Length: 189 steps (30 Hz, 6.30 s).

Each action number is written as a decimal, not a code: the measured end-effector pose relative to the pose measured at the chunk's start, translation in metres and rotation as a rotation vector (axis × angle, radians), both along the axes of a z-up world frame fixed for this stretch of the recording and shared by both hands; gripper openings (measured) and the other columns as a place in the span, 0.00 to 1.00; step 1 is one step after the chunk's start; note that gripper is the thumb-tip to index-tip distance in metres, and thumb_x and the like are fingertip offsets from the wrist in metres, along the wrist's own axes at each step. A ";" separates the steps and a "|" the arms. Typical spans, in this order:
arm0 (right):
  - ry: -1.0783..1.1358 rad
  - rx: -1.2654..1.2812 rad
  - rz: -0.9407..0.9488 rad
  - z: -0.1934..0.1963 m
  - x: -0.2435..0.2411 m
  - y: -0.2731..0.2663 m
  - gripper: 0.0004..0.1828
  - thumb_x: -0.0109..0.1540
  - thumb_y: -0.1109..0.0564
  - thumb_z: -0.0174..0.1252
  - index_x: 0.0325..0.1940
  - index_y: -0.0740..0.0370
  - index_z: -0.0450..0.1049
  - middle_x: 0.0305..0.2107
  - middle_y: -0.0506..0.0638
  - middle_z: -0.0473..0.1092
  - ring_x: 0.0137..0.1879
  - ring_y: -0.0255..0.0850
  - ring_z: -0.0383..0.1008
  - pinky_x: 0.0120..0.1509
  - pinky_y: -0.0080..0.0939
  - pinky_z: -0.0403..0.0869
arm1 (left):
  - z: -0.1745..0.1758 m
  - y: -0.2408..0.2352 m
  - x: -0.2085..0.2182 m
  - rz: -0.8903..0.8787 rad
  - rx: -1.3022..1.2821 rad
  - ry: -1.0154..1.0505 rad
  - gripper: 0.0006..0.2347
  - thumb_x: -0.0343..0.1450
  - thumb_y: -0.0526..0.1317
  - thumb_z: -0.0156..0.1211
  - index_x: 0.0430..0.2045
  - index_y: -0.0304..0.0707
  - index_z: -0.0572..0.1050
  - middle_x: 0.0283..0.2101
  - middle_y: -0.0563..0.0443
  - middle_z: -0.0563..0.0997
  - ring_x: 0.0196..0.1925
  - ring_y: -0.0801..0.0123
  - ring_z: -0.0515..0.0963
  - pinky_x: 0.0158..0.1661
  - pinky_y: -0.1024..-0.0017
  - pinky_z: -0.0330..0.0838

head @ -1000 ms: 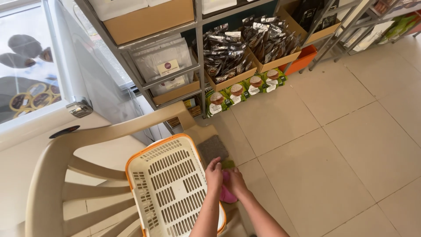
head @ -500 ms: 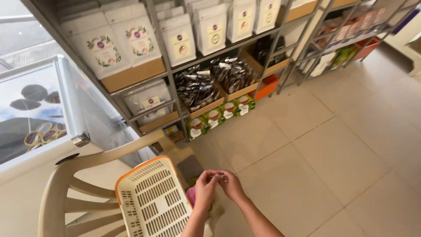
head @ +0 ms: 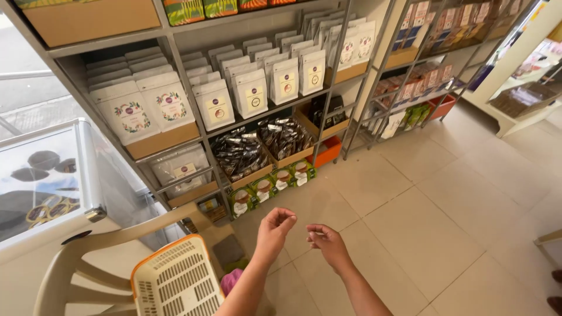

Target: The person wipes a white coffee pack with a pink cloth and places it into a shopping basket. They repeat this process, picking up multiple coffee packs from a metal shelf, wiping each one, and placing them into the basket.

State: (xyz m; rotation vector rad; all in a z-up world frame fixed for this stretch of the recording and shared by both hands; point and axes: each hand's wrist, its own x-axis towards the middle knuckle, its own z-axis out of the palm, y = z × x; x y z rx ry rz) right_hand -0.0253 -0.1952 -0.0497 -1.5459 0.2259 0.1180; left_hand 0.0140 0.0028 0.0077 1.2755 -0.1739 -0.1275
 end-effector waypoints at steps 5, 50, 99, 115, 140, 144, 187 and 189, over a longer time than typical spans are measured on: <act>0.004 0.107 0.056 0.011 0.033 -0.030 0.16 0.65 0.55 0.58 0.56 0.64 0.76 0.46 0.48 0.76 0.46 0.37 0.78 0.50 0.39 0.77 | 0.002 -0.016 0.028 0.080 -0.067 0.033 0.03 0.71 0.34 0.64 0.34 0.36 0.78 0.28 0.60 0.76 0.29 0.82 0.70 0.29 0.80 0.62; -0.002 0.406 0.387 0.048 0.501 -0.269 0.18 0.66 0.56 0.59 0.59 0.63 0.73 0.47 0.51 0.76 0.47 0.39 0.77 0.52 0.40 0.77 | 0.025 -0.244 0.389 0.495 -0.154 0.029 0.05 0.74 0.37 0.60 0.39 0.35 0.79 0.32 0.56 0.81 0.26 0.82 0.70 0.26 0.80 0.63; -0.180 -0.083 0.280 0.031 0.748 -0.131 0.18 0.65 0.61 0.58 0.59 0.60 0.68 0.34 0.49 0.75 0.41 0.36 0.76 0.47 0.36 0.75 | -0.003 -0.145 0.648 0.621 0.251 0.122 0.11 0.72 0.40 0.61 0.48 0.40 0.78 0.32 0.51 0.82 0.33 0.76 0.80 0.35 0.77 0.71; -0.159 0.216 0.005 0.027 0.625 -0.153 0.14 0.66 0.65 0.54 0.56 0.66 0.73 0.33 0.51 0.76 0.40 0.38 0.78 0.49 0.38 0.77 | 0.013 -0.165 0.556 0.409 0.043 0.089 0.10 0.72 0.36 0.60 0.45 0.34 0.79 0.41 0.58 0.81 0.28 0.76 0.80 0.31 0.77 0.69; -0.276 0.416 -0.058 0.088 0.405 -0.322 0.19 0.66 0.64 0.53 0.62 0.67 0.72 0.41 0.52 0.75 0.47 0.37 0.77 0.54 0.38 0.74 | 0.022 -0.333 0.347 0.235 -0.001 0.065 0.15 0.73 0.37 0.60 0.55 0.36 0.75 0.38 0.51 0.83 0.40 0.79 0.79 0.41 0.79 0.71; -0.240 0.441 -0.085 0.086 0.371 -0.336 0.18 0.66 0.64 0.53 0.61 0.67 0.72 0.44 0.51 0.75 0.49 0.36 0.77 0.55 0.38 0.74 | 0.037 -0.340 0.312 0.213 0.097 0.038 0.14 0.74 0.36 0.60 0.54 0.33 0.77 0.39 0.54 0.82 0.41 0.80 0.77 0.43 0.80 0.70; -0.168 0.446 -0.084 0.090 0.062 -0.185 0.18 0.67 0.63 0.52 0.62 0.72 0.70 0.51 0.57 0.74 0.59 0.44 0.75 0.68 0.44 0.72 | 0.054 -0.172 0.025 0.162 0.101 0.076 0.14 0.74 0.38 0.60 0.52 0.31 0.77 0.36 0.57 0.81 0.38 0.82 0.75 0.39 0.80 0.69; -0.165 0.475 -0.097 0.087 0.057 -0.184 0.18 0.67 0.64 0.52 0.61 0.73 0.70 0.50 0.58 0.74 0.59 0.44 0.75 0.69 0.44 0.72 | 0.034 -0.174 0.017 0.189 0.181 0.069 0.14 0.75 0.38 0.60 0.53 0.30 0.78 0.35 0.58 0.78 0.36 0.81 0.72 0.38 0.80 0.68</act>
